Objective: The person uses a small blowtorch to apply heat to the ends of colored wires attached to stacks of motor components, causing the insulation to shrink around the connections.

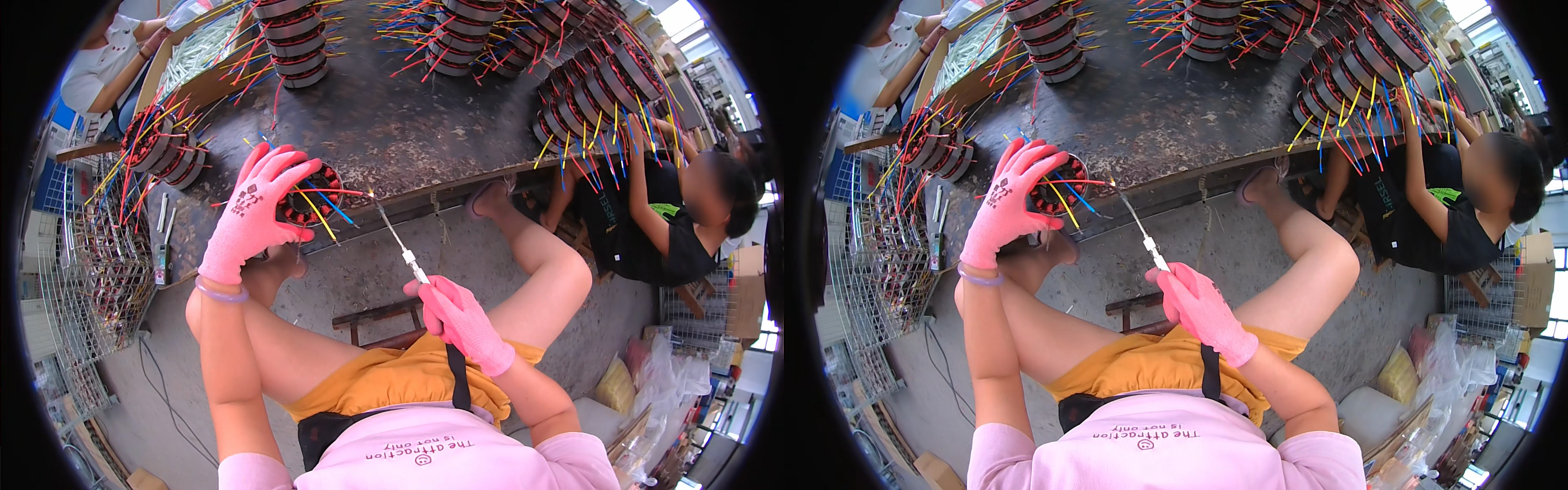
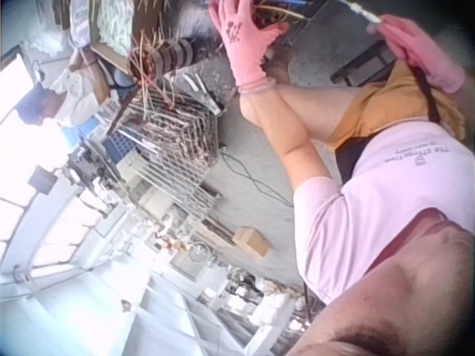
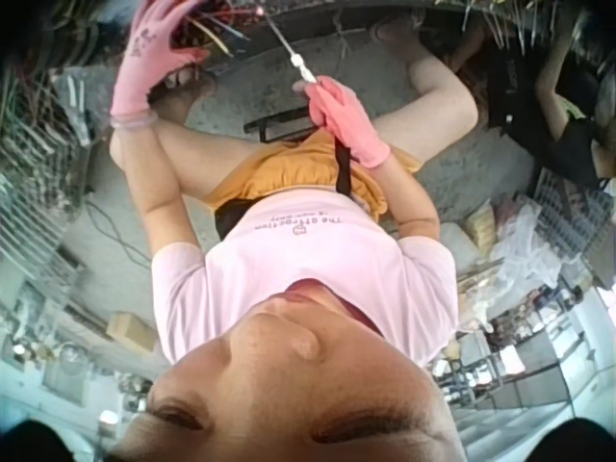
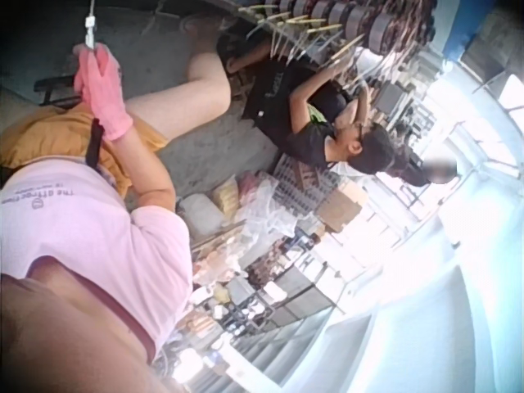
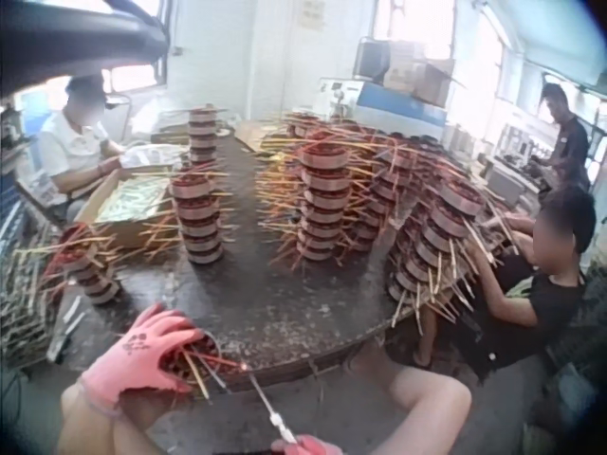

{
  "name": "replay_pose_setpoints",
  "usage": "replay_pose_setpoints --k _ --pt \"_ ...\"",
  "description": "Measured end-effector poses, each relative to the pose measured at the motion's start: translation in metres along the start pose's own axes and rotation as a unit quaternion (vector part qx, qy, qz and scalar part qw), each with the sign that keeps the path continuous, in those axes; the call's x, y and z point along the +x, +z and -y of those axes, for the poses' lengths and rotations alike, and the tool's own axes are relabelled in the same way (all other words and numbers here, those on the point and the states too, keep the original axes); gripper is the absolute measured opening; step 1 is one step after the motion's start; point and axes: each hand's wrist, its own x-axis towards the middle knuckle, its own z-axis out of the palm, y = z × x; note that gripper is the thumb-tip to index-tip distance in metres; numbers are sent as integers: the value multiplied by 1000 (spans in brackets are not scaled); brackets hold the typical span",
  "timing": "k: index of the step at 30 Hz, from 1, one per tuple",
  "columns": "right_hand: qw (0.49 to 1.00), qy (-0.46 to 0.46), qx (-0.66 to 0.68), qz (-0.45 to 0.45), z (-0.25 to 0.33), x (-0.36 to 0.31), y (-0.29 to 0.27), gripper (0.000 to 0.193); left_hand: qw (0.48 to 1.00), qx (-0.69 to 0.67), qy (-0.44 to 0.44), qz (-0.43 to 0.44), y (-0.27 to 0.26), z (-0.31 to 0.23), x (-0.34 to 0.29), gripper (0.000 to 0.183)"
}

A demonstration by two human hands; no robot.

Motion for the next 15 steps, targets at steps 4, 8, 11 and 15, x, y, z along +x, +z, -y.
replay_pose_setpoints --k 4,8,11,15 --pt "1000 -4 -9 0 2 0 0 35 1000 4 0 3 0 0 1 93" --pt "1000 -6 0 1 -3 2 -2 35 1000 8 0 5 -1 -2 2 92" --pt "1000 2 -9 -2 0 1 0 36 1000 9 -1 8 -1 -2 1 91" --pt "1000 8 -12 -5 3 -1 1 37 1000 13 8 -5 -1 -3 0 89"
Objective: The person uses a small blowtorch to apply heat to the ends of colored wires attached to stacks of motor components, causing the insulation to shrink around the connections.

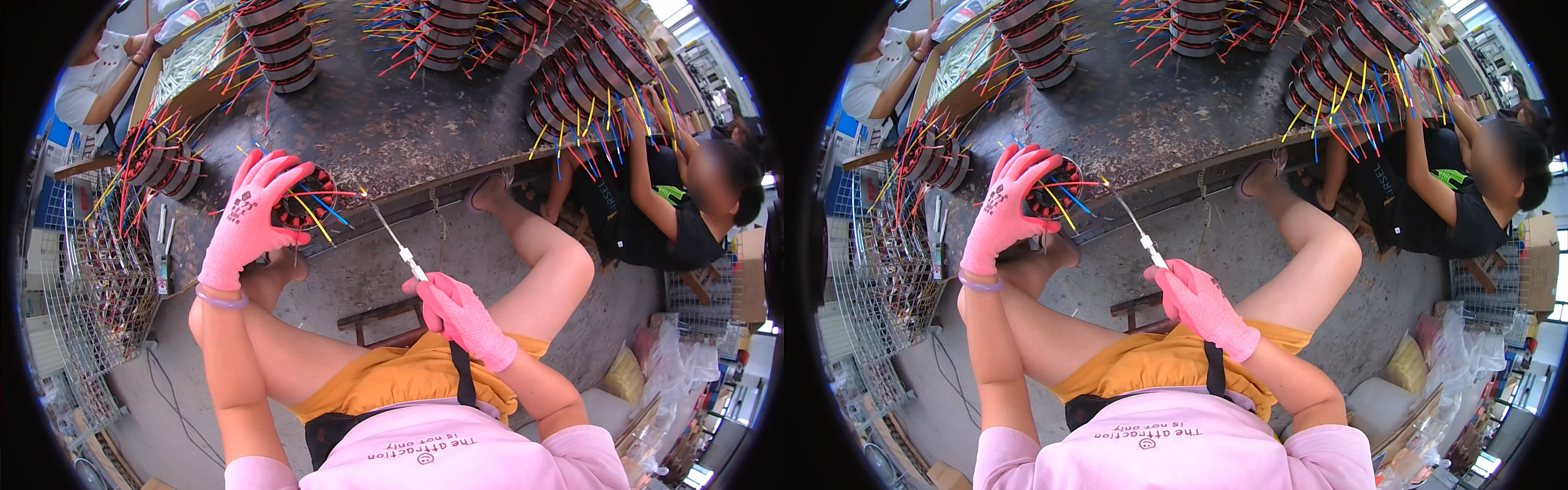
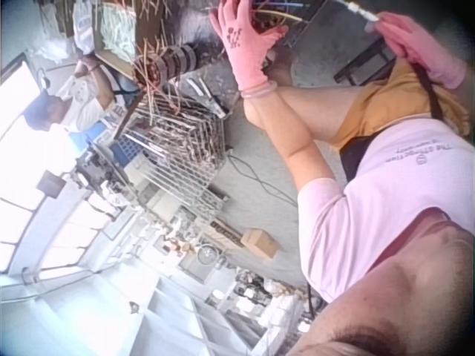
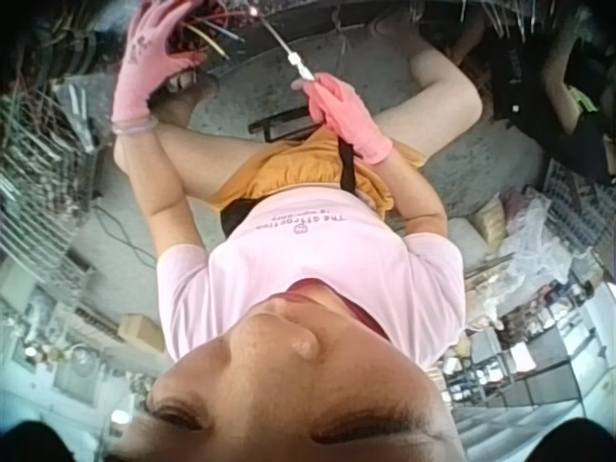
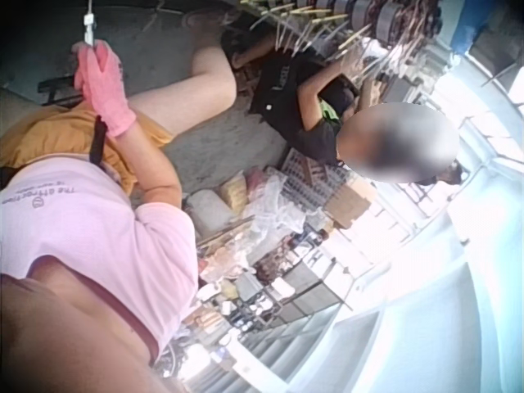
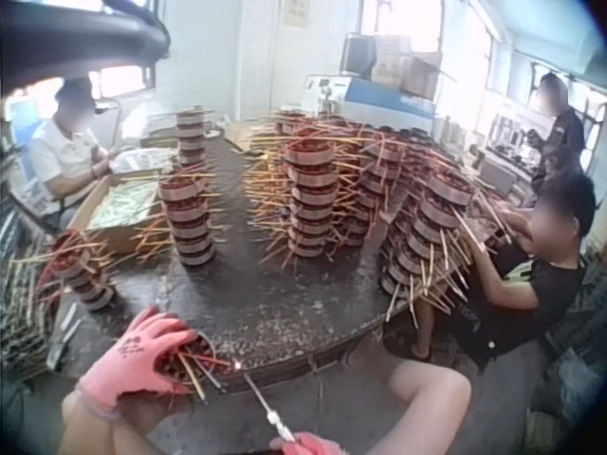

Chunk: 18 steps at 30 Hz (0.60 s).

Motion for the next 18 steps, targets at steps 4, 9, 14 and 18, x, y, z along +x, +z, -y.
replay_pose_setpoints --k 4,9,14,18 --pt "1000 -3 -1 4 -1 0 -1 38 1000 0 -4 6 0 0 0 91" --pt "1000 6 8 4 -1 0 -2 38 1000 1 -5 7 0 0 0 92" --pt "1000 -1 3 1 0 1 -1 38 1000 2 -8 8 0 -1 0 91" --pt "1000 3 7 -1 0 1 0 38 1000 1 -7 10 -1 0 0 91"
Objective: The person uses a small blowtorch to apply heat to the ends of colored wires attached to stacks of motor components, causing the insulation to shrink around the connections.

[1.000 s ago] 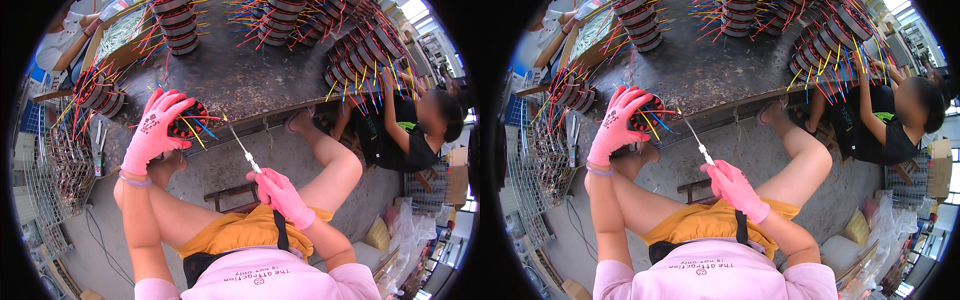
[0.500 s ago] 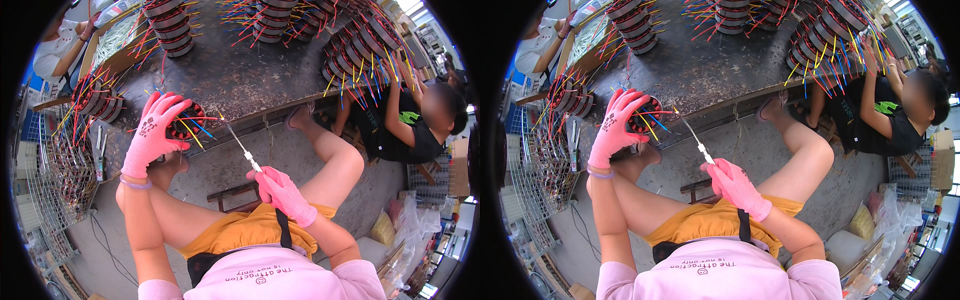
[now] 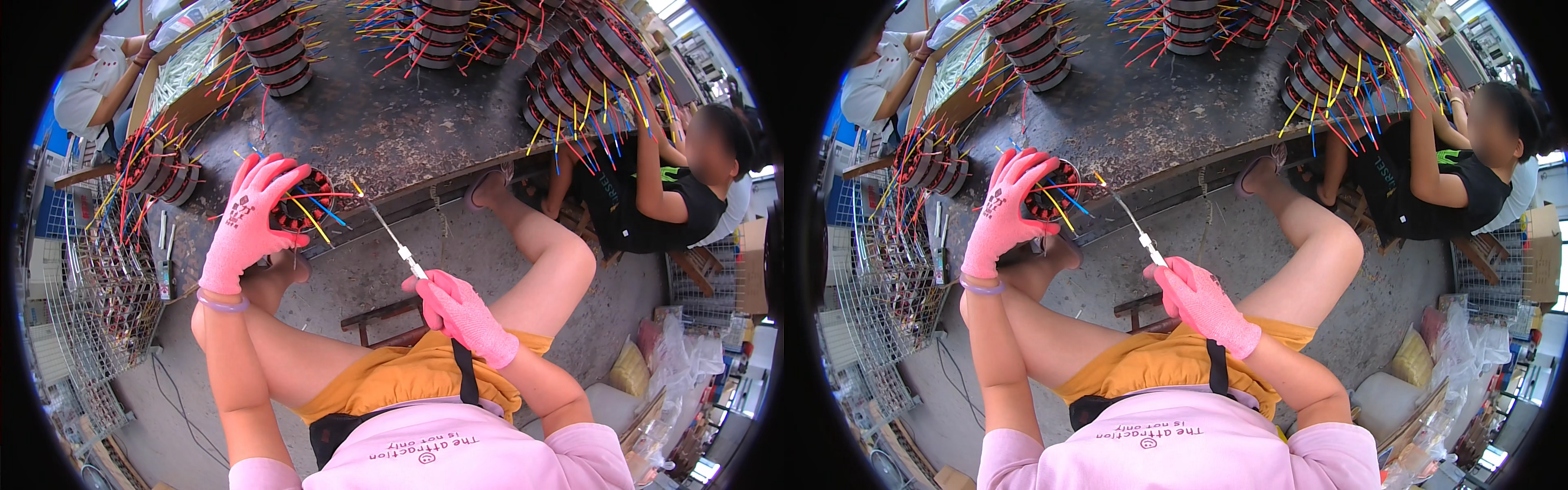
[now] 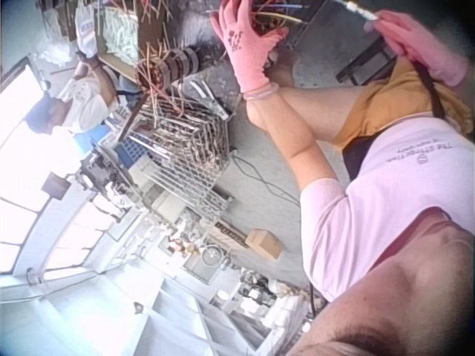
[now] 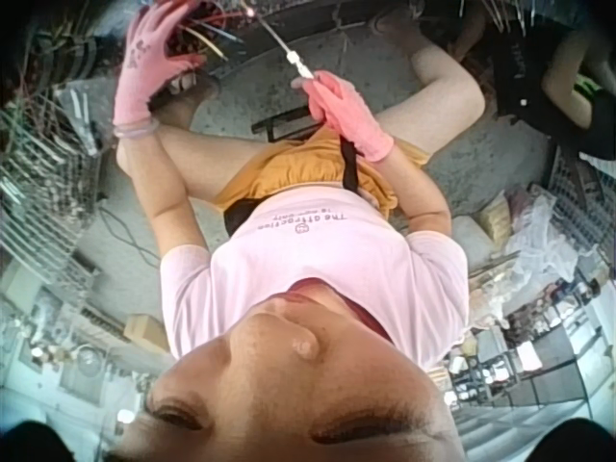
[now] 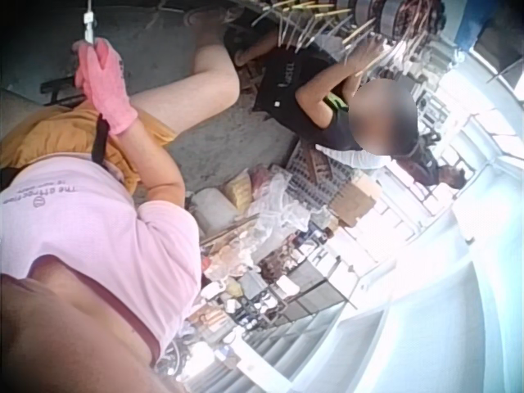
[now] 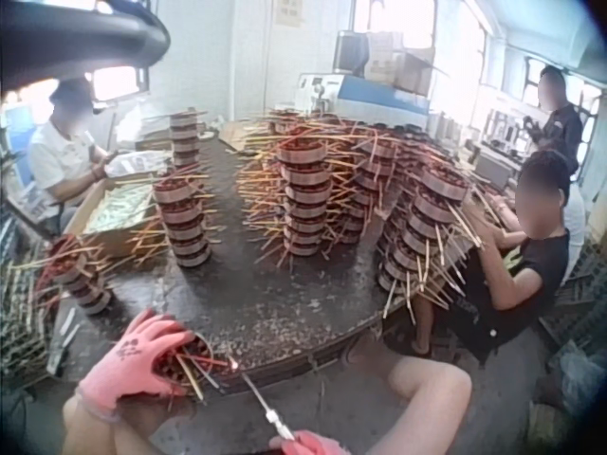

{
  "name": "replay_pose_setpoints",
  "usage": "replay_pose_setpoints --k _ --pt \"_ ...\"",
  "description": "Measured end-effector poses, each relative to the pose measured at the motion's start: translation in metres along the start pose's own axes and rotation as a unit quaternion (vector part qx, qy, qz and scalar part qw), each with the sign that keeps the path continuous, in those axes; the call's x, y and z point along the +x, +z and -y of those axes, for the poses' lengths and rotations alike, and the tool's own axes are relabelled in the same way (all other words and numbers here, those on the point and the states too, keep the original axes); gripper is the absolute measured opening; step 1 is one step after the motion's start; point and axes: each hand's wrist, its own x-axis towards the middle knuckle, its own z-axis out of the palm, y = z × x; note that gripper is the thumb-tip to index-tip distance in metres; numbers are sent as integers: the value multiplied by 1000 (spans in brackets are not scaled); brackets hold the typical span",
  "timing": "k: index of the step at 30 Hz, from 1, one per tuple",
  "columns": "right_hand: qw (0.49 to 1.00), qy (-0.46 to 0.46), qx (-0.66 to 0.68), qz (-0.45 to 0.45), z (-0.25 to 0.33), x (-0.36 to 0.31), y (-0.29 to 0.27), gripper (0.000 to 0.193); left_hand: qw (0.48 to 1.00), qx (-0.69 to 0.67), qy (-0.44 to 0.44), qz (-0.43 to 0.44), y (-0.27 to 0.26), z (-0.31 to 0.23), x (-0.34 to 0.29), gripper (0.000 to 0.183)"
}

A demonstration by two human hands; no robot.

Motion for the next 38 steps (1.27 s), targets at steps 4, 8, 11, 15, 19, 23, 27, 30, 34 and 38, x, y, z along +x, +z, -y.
replay_pose_setpoints --k 4,8,11,15,19,23,27,30,34,38 --pt "1000 -2 -1 2 0 0 0 38 1000 1 -2 1 1 0 -1 90" --pt "1000 -9 11 3 0 -2 -1 38 1000 1 0 3 1 -1 1 91" --pt "1000 -11 22 0 -2 -2 -3 38 1000 -14 11 -7 5 1 2 90" --pt "1000 3 11 -9 5 -8 -6 38 999 -28 30 -19 3 2 6 85" --pt "998 -34 60 6 -4 -11 -18 37 998 -39 3 -53 12 2 0 86" --pt "992 -60 108 6 -12 -15 -38 37 991 -48 -44 -113 -18 -21 3 84" --pt "990 -68 127 4 -4 -14 -52 37 972 41 -15 -233 -90 -27 29 81" --pt "990 -73 116 13 3 -13 -53 38 962 70 -45 -261 -142 -15 69 79" --pt "990 -84 117 4 13 -17 -57 38 960 -1 -112 -256 -172 21 138 74" --pt "987 -76 143 -7 15 -17 -60 40 958 -3 -160 -237 -174 41 172 72"
